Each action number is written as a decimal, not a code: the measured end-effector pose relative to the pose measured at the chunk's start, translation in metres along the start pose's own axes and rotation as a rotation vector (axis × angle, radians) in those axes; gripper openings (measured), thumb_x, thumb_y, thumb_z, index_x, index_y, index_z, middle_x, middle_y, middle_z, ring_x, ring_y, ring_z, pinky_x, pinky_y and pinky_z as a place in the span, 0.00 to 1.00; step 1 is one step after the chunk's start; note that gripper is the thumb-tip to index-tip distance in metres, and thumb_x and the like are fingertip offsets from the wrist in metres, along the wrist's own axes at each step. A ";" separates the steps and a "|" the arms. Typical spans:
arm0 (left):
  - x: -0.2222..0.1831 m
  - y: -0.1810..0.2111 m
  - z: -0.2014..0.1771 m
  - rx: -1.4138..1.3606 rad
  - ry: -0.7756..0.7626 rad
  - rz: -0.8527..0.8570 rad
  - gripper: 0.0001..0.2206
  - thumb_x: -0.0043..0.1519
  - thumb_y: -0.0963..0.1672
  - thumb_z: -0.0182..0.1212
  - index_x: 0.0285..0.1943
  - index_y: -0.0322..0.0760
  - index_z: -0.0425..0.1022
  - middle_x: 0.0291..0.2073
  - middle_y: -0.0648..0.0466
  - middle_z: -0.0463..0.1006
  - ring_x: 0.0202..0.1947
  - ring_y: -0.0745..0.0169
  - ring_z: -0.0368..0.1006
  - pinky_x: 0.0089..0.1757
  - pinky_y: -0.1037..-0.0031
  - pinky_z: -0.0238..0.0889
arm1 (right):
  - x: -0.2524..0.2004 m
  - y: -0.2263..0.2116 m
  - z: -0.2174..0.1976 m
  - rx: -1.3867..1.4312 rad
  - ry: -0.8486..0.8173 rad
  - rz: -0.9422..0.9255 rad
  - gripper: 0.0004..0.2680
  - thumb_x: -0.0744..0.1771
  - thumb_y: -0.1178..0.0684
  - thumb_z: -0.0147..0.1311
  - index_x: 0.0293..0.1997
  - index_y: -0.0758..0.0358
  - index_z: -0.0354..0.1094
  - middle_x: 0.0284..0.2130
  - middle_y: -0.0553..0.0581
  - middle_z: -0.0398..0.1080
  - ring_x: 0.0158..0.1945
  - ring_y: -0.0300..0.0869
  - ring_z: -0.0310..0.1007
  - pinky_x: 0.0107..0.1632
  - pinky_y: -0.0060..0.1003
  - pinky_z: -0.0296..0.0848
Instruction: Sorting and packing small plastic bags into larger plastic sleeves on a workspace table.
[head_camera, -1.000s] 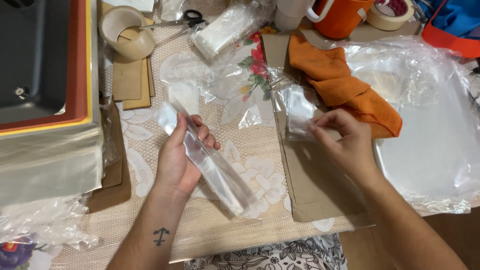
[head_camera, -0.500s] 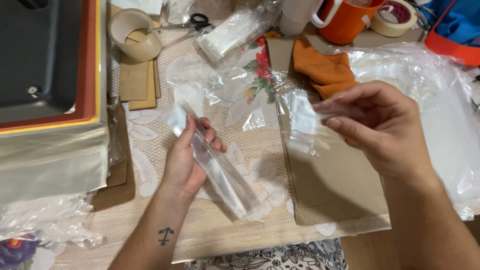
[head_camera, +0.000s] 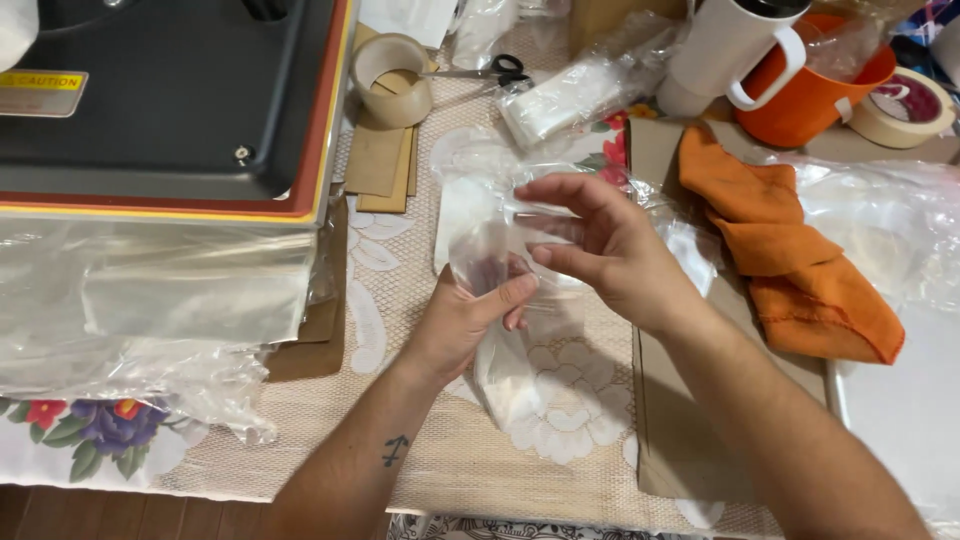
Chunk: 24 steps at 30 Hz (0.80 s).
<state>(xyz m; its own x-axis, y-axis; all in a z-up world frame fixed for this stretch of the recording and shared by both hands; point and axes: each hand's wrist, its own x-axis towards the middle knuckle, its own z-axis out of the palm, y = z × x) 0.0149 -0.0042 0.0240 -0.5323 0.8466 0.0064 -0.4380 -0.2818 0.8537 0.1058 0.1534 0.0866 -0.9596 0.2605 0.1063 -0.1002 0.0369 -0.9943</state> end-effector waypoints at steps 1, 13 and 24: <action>0.000 0.000 -0.001 -0.001 0.004 0.002 0.03 0.61 0.39 0.64 0.37 0.38 0.75 0.27 0.59 0.72 0.20 0.71 0.64 0.29 0.75 0.68 | 0.000 0.002 0.002 0.000 -0.004 0.000 0.18 0.64 0.66 0.56 0.60 0.63 0.61 0.59 0.59 0.66 0.61 0.46 0.71 0.62 0.37 0.75; 0.004 -0.006 0.008 0.133 0.073 0.102 0.04 0.63 0.39 0.64 0.39 0.28 0.78 0.21 0.53 0.75 0.12 0.73 0.63 0.27 0.73 0.73 | -0.012 0.031 -0.006 -0.340 0.202 0.034 0.10 0.64 0.49 0.66 0.44 0.62 0.79 0.38 0.61 0.73 0.48 0.45 0.71 0.55 0.45 0.69; 0.005 -0.013 -0.007 0.056 0.062 -0.016 0.15 0.68 0.49 0.55 0.45 0.29 0.74 0.18 0.55 0.69 0.17 0.69 0.65 0.30 0.72 0.71 | -0.013 0.037 -0.002 0.135 0.241 -0.234 0.07 0.66 0.65 0.57 0.47 0.74 0.70 0.32 0.68 0.76 0.27 0.44 0.77 0.31 0.35 0.80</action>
<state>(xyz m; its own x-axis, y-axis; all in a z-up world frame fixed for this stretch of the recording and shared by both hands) 0.0130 0.0006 0.0095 -0.5703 0.8205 -0.0381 -0.4064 -0.2415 0.8812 0.1153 0.1533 0.0484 -0.8190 0.4803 0.3139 -0.3588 -0.0018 -0.9334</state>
